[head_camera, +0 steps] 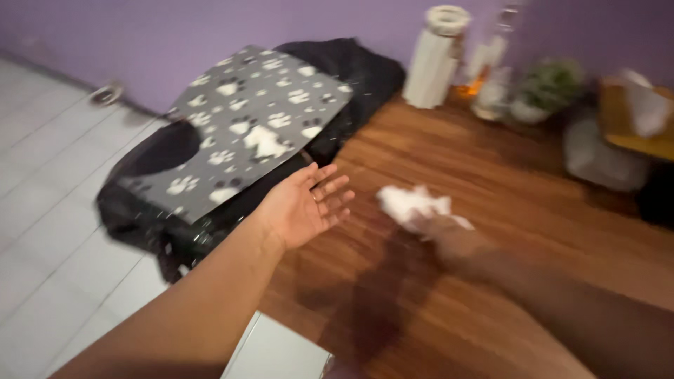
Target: The person tidies a desk by rearranging books in a row, placing small items like scissors and a notebook into holders, and then wipes the wooden surface with a cloth after spraying it.
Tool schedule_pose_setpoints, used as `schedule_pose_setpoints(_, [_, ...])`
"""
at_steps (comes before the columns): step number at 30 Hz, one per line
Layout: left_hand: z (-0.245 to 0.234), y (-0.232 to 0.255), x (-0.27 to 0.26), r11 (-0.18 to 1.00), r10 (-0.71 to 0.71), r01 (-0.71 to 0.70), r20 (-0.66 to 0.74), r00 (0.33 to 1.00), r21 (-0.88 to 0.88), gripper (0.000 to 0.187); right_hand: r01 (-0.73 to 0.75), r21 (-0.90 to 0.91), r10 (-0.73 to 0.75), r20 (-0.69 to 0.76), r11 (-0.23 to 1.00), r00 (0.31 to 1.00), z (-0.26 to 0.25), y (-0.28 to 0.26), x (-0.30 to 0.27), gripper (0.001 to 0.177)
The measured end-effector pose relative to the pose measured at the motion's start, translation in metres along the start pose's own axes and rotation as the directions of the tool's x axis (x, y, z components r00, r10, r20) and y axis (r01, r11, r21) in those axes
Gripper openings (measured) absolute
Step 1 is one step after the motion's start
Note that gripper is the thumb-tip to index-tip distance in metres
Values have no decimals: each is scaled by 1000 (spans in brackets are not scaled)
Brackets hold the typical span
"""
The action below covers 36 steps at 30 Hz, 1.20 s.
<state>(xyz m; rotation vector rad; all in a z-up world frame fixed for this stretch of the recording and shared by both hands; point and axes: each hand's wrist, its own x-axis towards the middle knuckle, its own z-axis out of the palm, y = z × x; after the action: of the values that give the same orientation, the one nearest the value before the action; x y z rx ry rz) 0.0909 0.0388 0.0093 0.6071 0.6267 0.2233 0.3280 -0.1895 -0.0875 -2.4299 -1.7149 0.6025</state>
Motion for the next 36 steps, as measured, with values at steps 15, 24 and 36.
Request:
schedule_pose_setpoints(15, [101, -79, 84, 866, -449, 331, 293, 844, 375, 38, -680, 241, 710, -392, 692, 585, 77, 35, -230, 52])
schedule_pose_setpoints(24, [167, -167, 55, 807, -536, 377, 299, 789, 454, 37, -415, 328, 482, -159, 849, 861, 123, -15, -279, 52])
schedule_pose_setpoints(36, [258, -337, -15, 788, -575, 442, 252, 779, 429, 36, -447, 808, 909, -244, 383, 338, 134, 105, -523, 47])
